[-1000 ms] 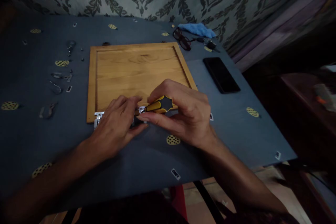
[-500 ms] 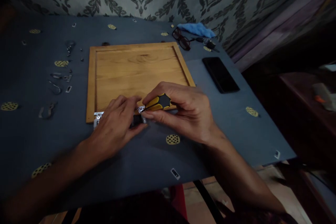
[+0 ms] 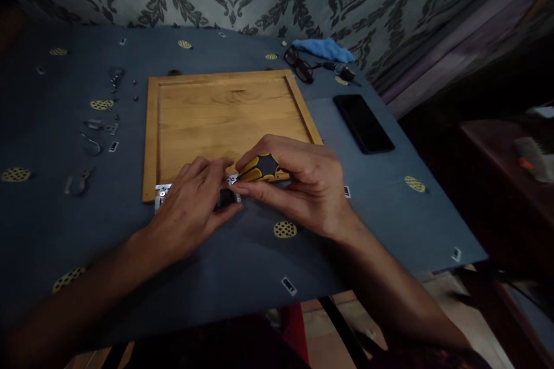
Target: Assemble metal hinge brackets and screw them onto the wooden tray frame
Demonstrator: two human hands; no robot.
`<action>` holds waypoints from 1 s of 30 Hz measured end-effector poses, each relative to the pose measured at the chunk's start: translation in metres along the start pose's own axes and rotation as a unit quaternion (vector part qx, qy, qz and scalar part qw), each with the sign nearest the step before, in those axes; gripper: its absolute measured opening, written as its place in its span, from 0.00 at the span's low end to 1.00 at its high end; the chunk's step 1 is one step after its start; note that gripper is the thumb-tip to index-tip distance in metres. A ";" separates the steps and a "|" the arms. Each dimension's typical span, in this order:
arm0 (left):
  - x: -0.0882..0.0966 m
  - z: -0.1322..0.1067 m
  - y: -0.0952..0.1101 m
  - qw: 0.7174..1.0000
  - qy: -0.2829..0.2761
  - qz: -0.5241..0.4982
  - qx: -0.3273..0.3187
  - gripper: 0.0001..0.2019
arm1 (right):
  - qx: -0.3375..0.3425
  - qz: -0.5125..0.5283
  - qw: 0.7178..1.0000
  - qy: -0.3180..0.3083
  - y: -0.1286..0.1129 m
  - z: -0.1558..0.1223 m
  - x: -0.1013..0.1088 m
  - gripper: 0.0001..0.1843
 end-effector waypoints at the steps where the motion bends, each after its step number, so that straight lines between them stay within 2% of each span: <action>1: 0.000 0.000 0.000 1.000 0.001 -0.001 0.001 0.23 | -0.002 0.001 1.000 0.000 0.000 0.000 0.000 0.08; 4: 0.001 0.000 -0.001 1.000 0.004 -0.004 0.009 0.22 | -0.019 0.011 0.999 0.036 0.001 -0.003 0.000 0.08; 8: 0.001 0.000 -0.001 1.000 0.000 -0.002 0.005 0.25 | -0.052 0.043 0.979 0.191 0.005 -0.009 0.007 0.02; 10: 0.002 0.000 -0.001 1.000 -0.002 -0.001 0.002 0.25 | -0.063 0.057 0.969 0.233 0.007 -0.009 0.009 0.05; 15: 0.001 -0.001 -0.001 1.000 0.009 -0.005 0.000 0.24 | -0.101 0.068 0.969 0.215 0.012 -0.006 0.004 0.06; 20: 0.001 -0.002 -0.002 1.000 0.021 -0.005 -0.009 0.25 | -0.103 0.077 0.973 0.194 0.014 -0.006 0.002 0.09; 26: 0.001 -0.001 -0.002 1.000 0.009 -0.002 -0.002 0.25 | -0.141 0.077 0.972 0.173 0.015 -0.004 0.001 0.11; 30: 0.001 -0.002 -0.002 1.000 0.013 -0.004 -0.006 0.23 | -0.172 0.117 0.959 0.190 0.027 -0.002 -0.002 0.10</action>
Point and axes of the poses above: each hand's wrist, its own z-axis towards the middle knuckle, its own x-axis out of the back of the hand, y = z × x, the point moved 4 cm from there along z, towards the middle knuckle, and after that the axes turned 9 degrees about -z, right-handed, at the moved point
